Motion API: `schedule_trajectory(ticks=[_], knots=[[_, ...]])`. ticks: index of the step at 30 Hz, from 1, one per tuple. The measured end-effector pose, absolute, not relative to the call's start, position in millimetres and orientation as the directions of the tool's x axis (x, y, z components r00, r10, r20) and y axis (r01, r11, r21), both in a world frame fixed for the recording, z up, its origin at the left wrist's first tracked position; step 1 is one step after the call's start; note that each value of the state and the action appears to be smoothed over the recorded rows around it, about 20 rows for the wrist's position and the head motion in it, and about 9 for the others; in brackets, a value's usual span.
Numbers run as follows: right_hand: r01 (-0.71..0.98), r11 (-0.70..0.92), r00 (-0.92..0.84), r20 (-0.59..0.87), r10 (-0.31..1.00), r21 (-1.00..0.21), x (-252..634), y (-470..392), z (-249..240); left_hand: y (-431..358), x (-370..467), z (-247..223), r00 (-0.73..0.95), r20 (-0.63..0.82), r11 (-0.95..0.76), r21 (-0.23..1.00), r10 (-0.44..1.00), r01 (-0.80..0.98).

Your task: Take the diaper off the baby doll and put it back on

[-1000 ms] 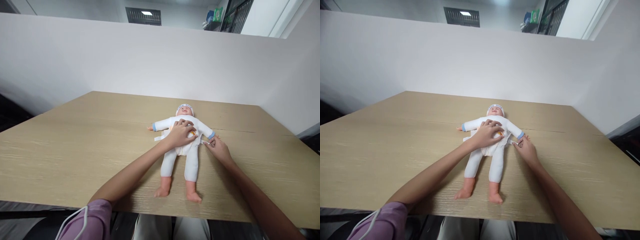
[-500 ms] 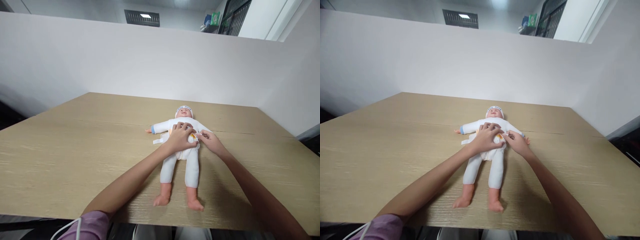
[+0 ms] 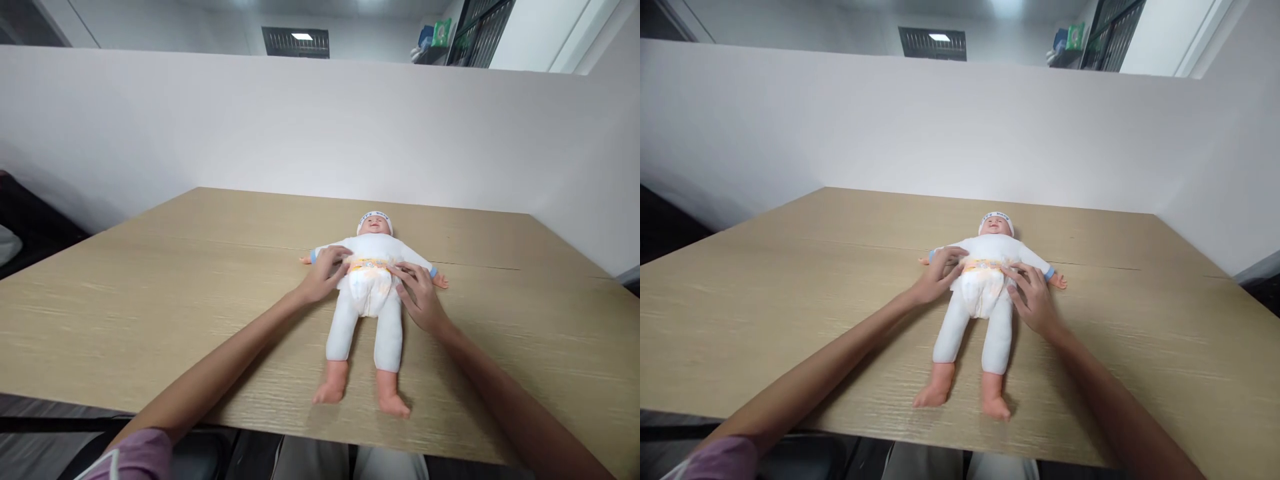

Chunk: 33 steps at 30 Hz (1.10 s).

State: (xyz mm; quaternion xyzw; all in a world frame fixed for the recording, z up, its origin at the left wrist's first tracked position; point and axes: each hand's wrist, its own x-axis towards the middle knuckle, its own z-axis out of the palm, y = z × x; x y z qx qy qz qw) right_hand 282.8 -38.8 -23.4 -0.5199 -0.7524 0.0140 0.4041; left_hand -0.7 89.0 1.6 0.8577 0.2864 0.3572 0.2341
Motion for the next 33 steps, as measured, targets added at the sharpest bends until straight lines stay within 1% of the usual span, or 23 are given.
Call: schedule_trajectory(ticks=[5,8,9,11,13,15,17,20,24,29,33], knots=[[0.793,0.449,-0.091,0.648,0.756,-0.412,263,-33,-4,87,-45,-22,0.561,0.364,-0.663,0.513,0.743,0.545],[0.779,0.492,-0.15,0.647,0.748,-0.388,238,-21,17,84,-50,-27,0.51,0.301,-0.591,0.464,0.806,0.66],[0.78,0.497,-0.177,0.627,0.759,-0.381,229,-16,23,83,-49,-28,0.484,0.279,-0.557,0.474,0.83,0.682],[0.805,0.458,-0.193,0.564,0.803,-0.377,212,-3,33,85,-45,-30,0.433,0.231,-0.486,0.539,0.871,0.688],[0.851,0.361,-0.149,0.484,0.862,-0.381,200,10,38,91,-42,-30,0.4,0.194,-0.428,0.616,0.896,0.661],[0.885,0.267,-0.096,0.412,0.906,-0.381,194,20,39,97,-43,-27,0.396,0.171,-0.402,0.668,0.902,0.627],[0.898,0.223,-0.073,0.37,0.926,-0.381,192,25,38,103,-45,-21,0.419,0.159,-0.397,0.713,0.894,0.578],[0.895,0.218,-0.068,0.365,0.929,-0.389,195,26,36,105,-44,-6,0.455,0.16,-0.394,0.78,0.876,0.485],[0.884,0.224,-0.067,0.362,0.93,-0.41,197,25,34,98,-23,14,0.472,0.205,-0.386,0.863,0.857,0.326],[0.864,0.254,-0.091,0.362,0.928,-0.435,200,26,35,89,10,17,0.529,0.24,-0.394,0.898,0.814,0.198],[0.859,0.261,-0.12,0.323,0.939,-0.44,202,25,38,85,21,9,0.55,0.247,-0.387,0.909,0.798,0.154]])
